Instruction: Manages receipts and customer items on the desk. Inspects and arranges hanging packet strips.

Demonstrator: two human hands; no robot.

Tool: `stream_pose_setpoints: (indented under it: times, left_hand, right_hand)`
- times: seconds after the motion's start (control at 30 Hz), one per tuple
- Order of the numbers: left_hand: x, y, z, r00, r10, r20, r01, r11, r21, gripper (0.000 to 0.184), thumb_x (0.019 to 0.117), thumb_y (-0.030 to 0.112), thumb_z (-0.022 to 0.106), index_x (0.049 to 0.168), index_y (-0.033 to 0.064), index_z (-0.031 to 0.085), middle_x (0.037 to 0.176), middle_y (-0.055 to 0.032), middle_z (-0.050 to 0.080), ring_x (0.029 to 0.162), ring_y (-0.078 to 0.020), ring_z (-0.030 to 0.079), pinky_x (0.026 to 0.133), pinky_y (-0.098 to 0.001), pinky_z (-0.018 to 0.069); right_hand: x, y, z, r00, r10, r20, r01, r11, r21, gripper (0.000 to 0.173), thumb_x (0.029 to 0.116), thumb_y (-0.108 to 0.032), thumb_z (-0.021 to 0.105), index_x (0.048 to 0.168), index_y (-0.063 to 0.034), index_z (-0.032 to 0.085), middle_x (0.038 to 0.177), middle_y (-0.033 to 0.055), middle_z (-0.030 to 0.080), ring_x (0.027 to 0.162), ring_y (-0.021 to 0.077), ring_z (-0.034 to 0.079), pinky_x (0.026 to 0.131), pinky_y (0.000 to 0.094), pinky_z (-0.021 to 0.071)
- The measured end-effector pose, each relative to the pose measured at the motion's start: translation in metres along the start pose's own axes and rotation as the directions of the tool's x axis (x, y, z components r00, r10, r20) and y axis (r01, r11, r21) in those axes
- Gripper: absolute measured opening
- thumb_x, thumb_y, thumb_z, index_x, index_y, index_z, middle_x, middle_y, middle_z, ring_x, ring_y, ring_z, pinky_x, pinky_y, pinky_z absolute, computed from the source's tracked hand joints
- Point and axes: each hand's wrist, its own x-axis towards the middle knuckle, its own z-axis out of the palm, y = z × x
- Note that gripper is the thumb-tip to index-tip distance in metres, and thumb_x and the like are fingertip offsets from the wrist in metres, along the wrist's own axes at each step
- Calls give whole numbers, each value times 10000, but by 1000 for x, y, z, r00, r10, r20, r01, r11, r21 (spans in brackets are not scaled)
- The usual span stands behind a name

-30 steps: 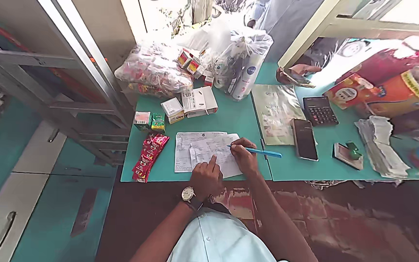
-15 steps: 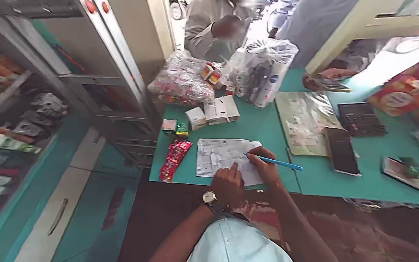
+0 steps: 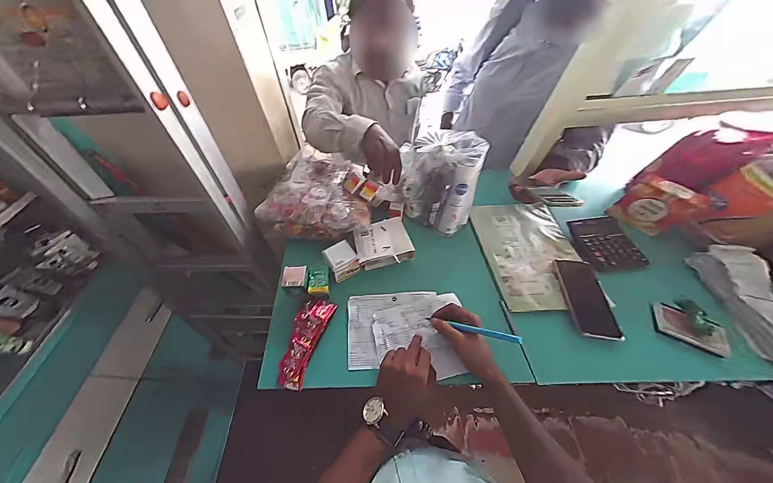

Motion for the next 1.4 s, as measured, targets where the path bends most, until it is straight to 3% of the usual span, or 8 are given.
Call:
stream_pose_setpoints:
  times: [0.47,0.63,0.73,0.8,0.87,1.07,1.3,1.4]
  left_hand:
    - [0,-2,-3,999,10,33,-10,1000,10,194,872,209,613,880,119,784,1194,-61,756,669,-187,703,584,-350,554]
    - [-1,0,-10,995,-23,93,29,997,-67,209,897,186,612,938,64,777,1211,-127,743,752,-268,740,646,-428,589]
    - [-2,1,-7,995,-12,103,22,995,-93,238,923,179,580,968,46,772,1236,-141,732,754,-280,732,644,-424,574]
    - [-1,-2,-5,997,-2,83,8,998,-68,244,928,177,561,950,57,772,1238,-125,734,730,-265,722,624,-403,555]
    - [-1,-3,-3,998,2,70,1,999,-51,252,940,178,545,949,71,773,1237,-113,736,713,-248,713,611,-387,546]
    - [-7,-5,6,999,43,-11,-43,999,13,239,939,156,564,951,76,788,1177,-90,760,684,-227,692,602,-360,525]
    - [-6,-7,6,998,56,-36,-56,998,10,235,937,147,559,909,63,777,1125,-97,770,653,-218,679,582,-347,515]
    - [-6,-6,4,998,55,-20,-54,998,13,236,937,147,560,921,61,779,1125,-99,770,655,-218,682,580,-346,518]
  right_hand:
    - [0,2,2,1000,2,-10,-2,1000,-20,42,878,-86,668,870,-85,709,733,-73,686,625,3,613,574,177,508]
    - [-4,-3,6,999,13,-34,-13,1000,20,82,950,-65,623,969,-9,679,793,-14,716,625,64,652,567,239,560]
    - [-9,-4,4,995,-68,-67,66,997,-44,112,946,-43,609,975,16,699,812,2,735,670,57,683,628,240,591]
    - [-9,-8,6,997,-74,-15,72,992,-100,132,948,-63,604,957,15,710,777,-7,720,657,41,666,630,231,578]
    - [-7,-10,5,997,-24,77,36,988,-150,147,927,-80,628,1021,17,684,796,13,725,673,67,683,635,256,591]
    - [-3,1,4,984,-56,171,101,960,-263,85,849,-99,705,830,-29,749,750,-16,721,662,-38,635,636,152,536]
    - [-3,2,8,983,-58,171,114,934,-338,103,833,-114,694,776,-42,739,708,-11,697,630,-25,614,604,166,515]
    - [-8,4,9,989,-127,77,145,929,-341,103,831,-94,692,778,-16,734,723,24,695,650,22,628,621,202,528]
